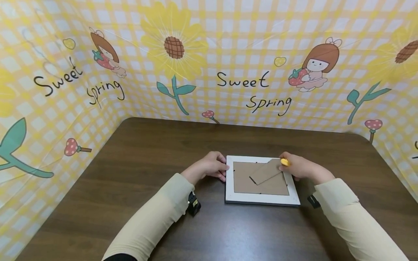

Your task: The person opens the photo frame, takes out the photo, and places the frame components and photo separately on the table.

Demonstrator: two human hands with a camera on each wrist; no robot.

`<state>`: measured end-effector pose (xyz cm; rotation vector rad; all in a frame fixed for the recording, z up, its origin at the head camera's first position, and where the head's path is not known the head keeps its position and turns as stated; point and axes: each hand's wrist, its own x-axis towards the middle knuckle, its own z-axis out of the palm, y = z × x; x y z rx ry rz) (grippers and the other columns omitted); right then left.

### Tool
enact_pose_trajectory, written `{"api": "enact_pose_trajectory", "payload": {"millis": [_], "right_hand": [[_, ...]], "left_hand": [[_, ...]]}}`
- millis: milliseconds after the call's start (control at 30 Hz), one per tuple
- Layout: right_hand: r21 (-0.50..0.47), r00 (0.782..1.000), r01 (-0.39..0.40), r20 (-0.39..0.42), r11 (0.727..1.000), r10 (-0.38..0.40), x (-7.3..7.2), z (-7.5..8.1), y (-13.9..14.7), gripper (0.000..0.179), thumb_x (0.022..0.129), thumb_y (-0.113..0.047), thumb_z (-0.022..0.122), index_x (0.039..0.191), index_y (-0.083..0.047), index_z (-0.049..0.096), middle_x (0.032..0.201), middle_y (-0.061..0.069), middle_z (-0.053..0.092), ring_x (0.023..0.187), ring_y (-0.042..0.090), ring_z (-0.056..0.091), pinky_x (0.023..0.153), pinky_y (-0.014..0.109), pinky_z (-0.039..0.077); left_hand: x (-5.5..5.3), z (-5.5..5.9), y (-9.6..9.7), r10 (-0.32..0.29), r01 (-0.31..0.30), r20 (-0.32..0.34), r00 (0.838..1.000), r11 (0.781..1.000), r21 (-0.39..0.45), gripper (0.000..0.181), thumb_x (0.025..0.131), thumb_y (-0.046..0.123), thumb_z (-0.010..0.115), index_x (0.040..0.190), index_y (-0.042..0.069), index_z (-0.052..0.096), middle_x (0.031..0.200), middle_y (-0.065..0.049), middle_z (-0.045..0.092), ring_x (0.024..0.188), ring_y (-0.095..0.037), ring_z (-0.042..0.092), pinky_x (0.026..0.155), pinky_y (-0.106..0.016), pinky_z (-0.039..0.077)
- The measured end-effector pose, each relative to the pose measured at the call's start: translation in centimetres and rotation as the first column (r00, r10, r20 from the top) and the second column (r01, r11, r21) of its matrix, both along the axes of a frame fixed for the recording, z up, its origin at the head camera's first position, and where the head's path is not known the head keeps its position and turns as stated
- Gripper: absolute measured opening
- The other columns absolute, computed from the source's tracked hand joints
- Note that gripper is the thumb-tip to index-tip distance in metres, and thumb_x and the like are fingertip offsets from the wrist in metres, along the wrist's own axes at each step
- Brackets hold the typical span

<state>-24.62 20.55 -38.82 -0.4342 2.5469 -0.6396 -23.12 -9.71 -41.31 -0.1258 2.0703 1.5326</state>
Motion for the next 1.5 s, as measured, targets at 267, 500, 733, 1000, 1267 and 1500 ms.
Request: {"api": "enact_pose_trajectory", "payload": {"millis": [267,500,733,1000,1267,1500], "right_hand": [[0.001,0.995,0.036,-0.092,0.999,-0.036,0.7,-0.1,0.7,0.057,0.100,-0.021,0.058,0.142,0.010,0.034,0.107,0.026,0.059,0.073,0.026,0.058,0.063,0.039,0.050],[-0.245,0.899,0.136,-0.377,0.960,-0.224,1.4,2.7,0.3,0.037,0.102,-0.032,0.054,0.110,0.002,0.067,0.090,0.013,0.068,0.077,0.018,0.056,0.067,0.030,0.044],[-0.903,0.925,0.140,-0.028,0.406,-0.380,2.1,5.5,-2.5,0.071,0.105,-0.054,0.027,0.060,-0.008,0.058,0.053,-0.002,0.048,0.051,0.015,0.038,0.053,0.032,0.026],[-0.934,0.957,0.290,0.288,-0.211,0.041,2.2,3.8,-5.2,0.073,0.102,-0.063,0.017,0.056,-0.008,0.026,0.053,0.002,0.036,0.060,0.022,0.019,0.065,0.036,0.004],[-0.781,0.864,0.502,0.472,-0.370,0.175,1.9,1.4,-7.8,0.070,0.099,-0.059,0.025,0.049,-0.011,0.026,0.056,0.000,0.018,0.059,0.018,0.015,0.061,0.031,0.017],[-0.771,0.842,0.530,0.529,-0.354,0.107,1.9,-0.2,-9.6,0.056,0.091,-0.047,0.035,0.049,-0.013,0.023,0.056,-0.001,0.016,0.058,0.018,0.013,0.060,0.030,0.014]], "left_hand": [[0.1,0.0,0.0,0.005,-0.005,-0.010,1.000,1.000,-0.021,0.022,0.098,0.005,0.059,0.116,-0.003,0.049,0.070,-0.011,0.059,0.052,-0.014,0.063,0.049,-0.020,0.052],[0.4,0.6,-0.5,0.054,-0.059,-0.083,0.995,0.996,-0.060,0.024,0.100,0.011,0.059,0.118,-0.002,0.052,0.072,-0.010,0.060,0.054,-0.015,0.066,0.054,-0.022,0.054],[0.8,1.3,-0.3,0.107,-0.123,-0.175,0.979,0.989,-0.086,0.025,0.100,0.015,0.059,0.119,-0.001,0.054,0.079,-0.010,0.062,0.057,-0.014,0.064,0.059,-0.023,0.056],[1.5,1.2,0.5,0.176,-0.192,-0.177,0.968,0.979,-0.073,0.028,0.099,0.018,0.061,0.120,0.001,0.054,0.084,-0.012,0.063,0.058,-0.016,0.065,0.059,-0.025,0.056],[1.7,0.6,0.5,0.193,-0.212,-0.166,0.967,0.972,-0.104,0.031,0.098,0.017,0.063,0.122,0.000,0.054,0.091,-0.014,0.062,0.057,-0.016,0.063,0.063,-0.028,0.059],[1.9,0.4,0.5,0.148,-0.164,-0.137,0.979,0.980,-0.113,0.034,0.098,0.017,0.063,0.124,-0.001,0.053,0.086,-0.014,0.062,0.054,-0.014,0.063,0.059,-0.026,0.057]]}}
